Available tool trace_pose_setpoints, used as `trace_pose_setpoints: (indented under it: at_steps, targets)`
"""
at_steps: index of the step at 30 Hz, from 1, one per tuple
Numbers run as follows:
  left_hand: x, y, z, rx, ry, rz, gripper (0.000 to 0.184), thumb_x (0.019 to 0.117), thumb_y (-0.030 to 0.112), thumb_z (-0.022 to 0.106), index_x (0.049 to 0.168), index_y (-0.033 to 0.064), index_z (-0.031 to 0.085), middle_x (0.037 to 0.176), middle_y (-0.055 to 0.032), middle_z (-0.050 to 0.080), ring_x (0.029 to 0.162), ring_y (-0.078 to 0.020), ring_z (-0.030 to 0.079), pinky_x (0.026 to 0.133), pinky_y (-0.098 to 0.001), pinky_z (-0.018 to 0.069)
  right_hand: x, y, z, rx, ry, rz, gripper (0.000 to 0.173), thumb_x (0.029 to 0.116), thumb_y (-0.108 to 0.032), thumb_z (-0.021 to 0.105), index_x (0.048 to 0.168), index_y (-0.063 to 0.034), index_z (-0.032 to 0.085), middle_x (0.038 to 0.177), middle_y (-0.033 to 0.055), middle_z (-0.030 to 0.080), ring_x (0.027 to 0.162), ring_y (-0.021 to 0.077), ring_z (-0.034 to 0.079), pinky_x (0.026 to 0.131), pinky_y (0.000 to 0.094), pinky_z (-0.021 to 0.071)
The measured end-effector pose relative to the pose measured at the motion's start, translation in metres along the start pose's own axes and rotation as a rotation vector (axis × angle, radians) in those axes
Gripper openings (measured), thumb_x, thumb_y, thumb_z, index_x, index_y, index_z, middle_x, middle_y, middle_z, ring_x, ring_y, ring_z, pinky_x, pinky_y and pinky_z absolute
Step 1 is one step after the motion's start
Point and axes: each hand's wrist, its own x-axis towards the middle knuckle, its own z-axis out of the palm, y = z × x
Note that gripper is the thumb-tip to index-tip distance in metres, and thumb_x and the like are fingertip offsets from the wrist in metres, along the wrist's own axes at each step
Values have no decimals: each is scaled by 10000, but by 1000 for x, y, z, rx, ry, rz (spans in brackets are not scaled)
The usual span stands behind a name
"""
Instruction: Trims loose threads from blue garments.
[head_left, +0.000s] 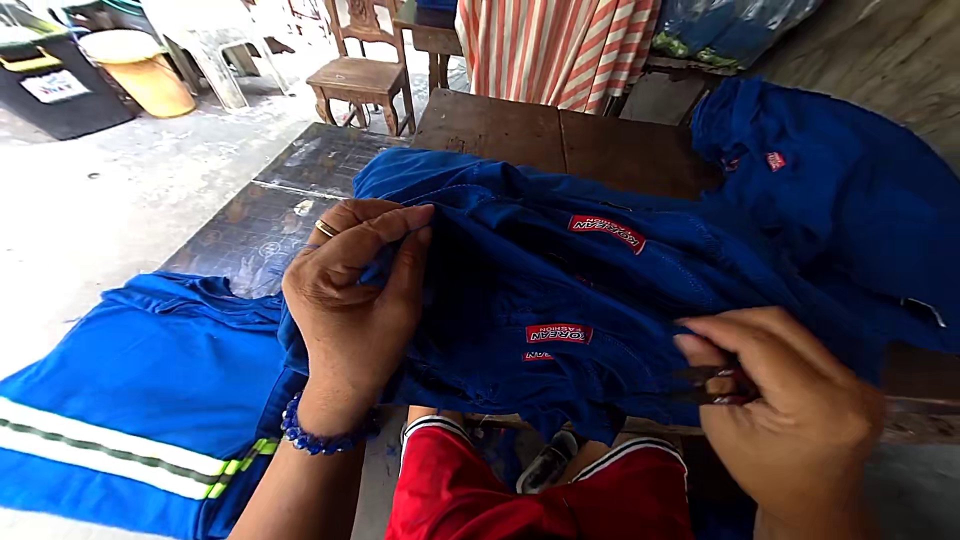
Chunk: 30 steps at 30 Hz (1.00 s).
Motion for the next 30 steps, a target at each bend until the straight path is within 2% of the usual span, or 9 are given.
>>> trace_pose_setpoints:
  at_steps: [5,7,9,11,14,16,21,25,30]
  targets:
    - [21,-12,9,168,-72,-20,154,968,82,647,1040,7,759,1045,-72,687,960,-20,609,849,-143,473,45,30,7,-58,-58,150,184,1001,-110,576,996,40,683,851,184,634,710,292,595,595,457,456]
    - [26,-18,17,295,-154,-60,177,968,104,634,1030,23,779,1051,-147,714,1032,-200,638,924,-341,474,60,38,20,-47,-230,336,123,976,-82,639,1003,27,688,919,202,668,803,372,651,656,585,488]
    - [28,-18,24,417,-191,-79,180,948,112,633,1007,41,787,1077,-188,681,1077,-338,603,933,-487,446,68,43,28,-20,-320,472,103,981,-117,677,954,-19,667,855,156,649,777,337,625,644,562,457]
    - [28,-7,29,488,-170,-35,186,946,105,626,1019,30,778,1121,-219,634,1065,-390,555,917,-523,419,69,45,29,11,-316,519,109,964,-132,706,923,-39,665,798,122,628,730,290,599,621,524,444]
    - [26,15,40,374,-155,180,186,949,61,610,1012,4,776,1010,-174,633,917,-248,568,818,-343,456,65,46,30,37,-290,536,114,945,-140,731,907,-52,670,779,93,623,704,253,587,615,496,443]
    - [29,23,52,179,-275,290,170,942,37,624,1011,-7,773,992,-139,630,911,-176,572,819,-268,467,63,46,29,37,-283,528,112,938,-140,735,900,-57,671,778,87,625,701,246,589,608,493,442]
    - [43,13,94,40,-591,362,185,959,127,664,1073,58,792,994,-78,660,979,-210,609,846,-328,518,60,47,31,16,-244,468,113,930,-139,722,876,-62,660,782,79,625,702,245,597,593,479,437]
    - [50,-11,114,-119,-649,283,88,917,108,720,919,71,800,946,-48,708,963,-127,652,874,-272,524,60,46,31,34,-242,488,128,932,-164,734,885,-71,660,780,72,622,701,234,597,595,472,437]
    - [48,-25,117,-200,-621,258,112,947,64,671,871,35,749,888,-65,729,921,-113,685,877,-259,537,54,48,17,245,-216,481,321,905,-333,712,1110,-123,582,971,17,617,808,96,614,678,314,524]
